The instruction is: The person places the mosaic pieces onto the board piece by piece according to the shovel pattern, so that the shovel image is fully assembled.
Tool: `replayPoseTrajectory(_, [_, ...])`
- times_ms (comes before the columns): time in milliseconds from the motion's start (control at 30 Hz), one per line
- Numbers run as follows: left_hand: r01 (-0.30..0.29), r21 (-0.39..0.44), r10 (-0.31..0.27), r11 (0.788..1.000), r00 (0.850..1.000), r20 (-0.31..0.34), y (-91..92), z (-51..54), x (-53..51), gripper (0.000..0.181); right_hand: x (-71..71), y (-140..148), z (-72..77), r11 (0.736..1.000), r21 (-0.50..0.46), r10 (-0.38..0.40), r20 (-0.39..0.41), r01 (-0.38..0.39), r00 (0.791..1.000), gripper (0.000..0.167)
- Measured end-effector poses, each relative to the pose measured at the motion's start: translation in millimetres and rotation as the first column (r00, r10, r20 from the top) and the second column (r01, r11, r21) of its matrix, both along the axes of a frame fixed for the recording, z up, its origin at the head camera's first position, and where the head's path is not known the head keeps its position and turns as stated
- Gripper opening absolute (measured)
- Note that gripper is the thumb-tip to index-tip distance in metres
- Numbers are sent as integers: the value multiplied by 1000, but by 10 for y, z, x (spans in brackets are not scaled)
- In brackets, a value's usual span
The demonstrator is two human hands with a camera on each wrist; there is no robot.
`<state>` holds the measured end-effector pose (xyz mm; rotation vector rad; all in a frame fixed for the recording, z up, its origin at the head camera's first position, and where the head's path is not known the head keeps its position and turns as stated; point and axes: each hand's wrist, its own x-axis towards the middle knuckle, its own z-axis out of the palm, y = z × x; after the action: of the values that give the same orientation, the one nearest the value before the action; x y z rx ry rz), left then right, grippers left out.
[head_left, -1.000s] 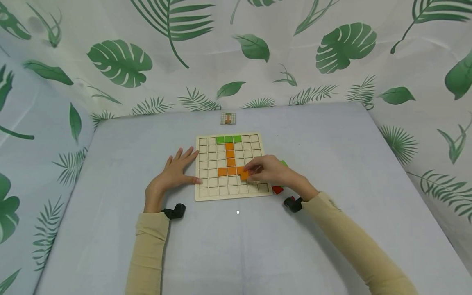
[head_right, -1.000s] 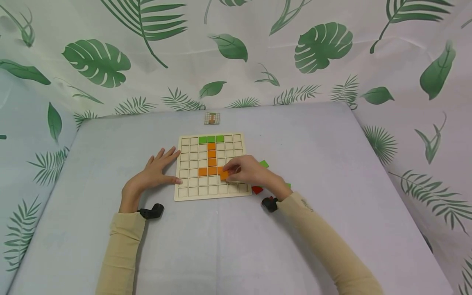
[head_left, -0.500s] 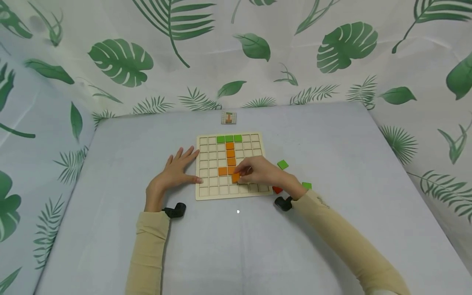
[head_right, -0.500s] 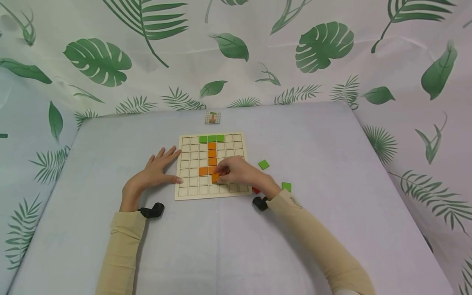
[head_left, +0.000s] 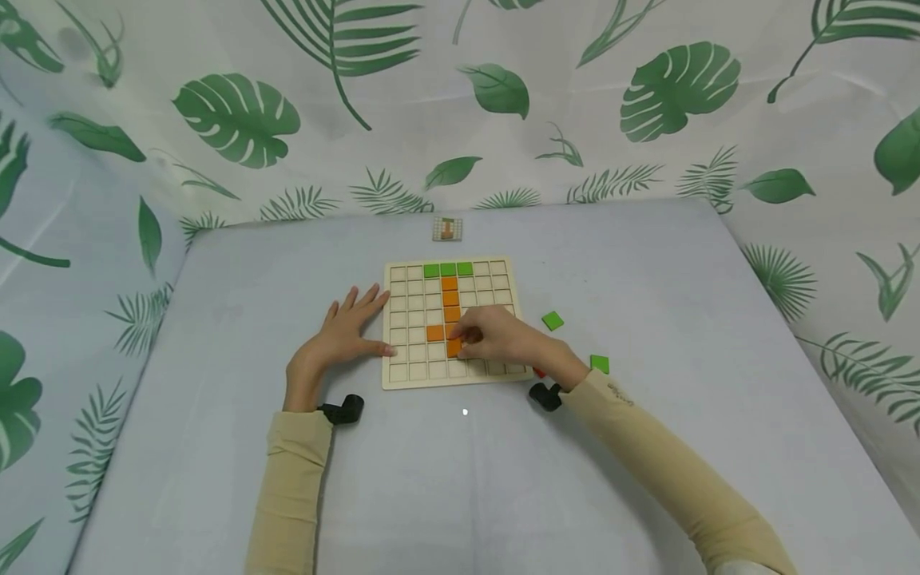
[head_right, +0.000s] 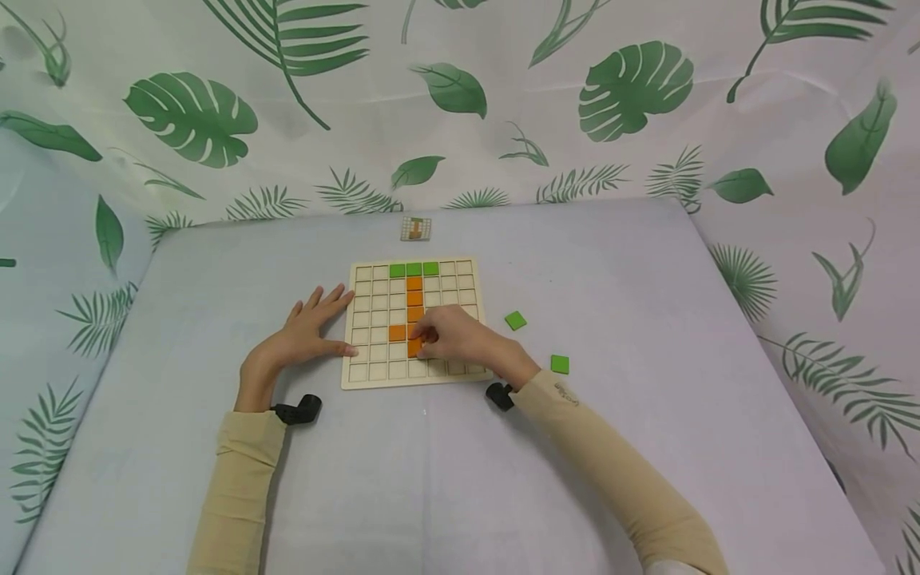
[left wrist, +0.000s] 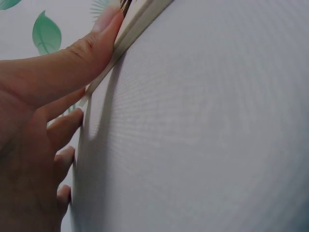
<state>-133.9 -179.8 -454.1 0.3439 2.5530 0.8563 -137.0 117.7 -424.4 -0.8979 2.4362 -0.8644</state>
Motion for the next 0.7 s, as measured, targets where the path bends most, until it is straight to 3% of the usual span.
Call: replayPoseTrajectory(700, [2,0,-2,1000,1000,-12,-31,-26,-15,105,19,-19,-8,997,21,74,-129,-72,989,23])
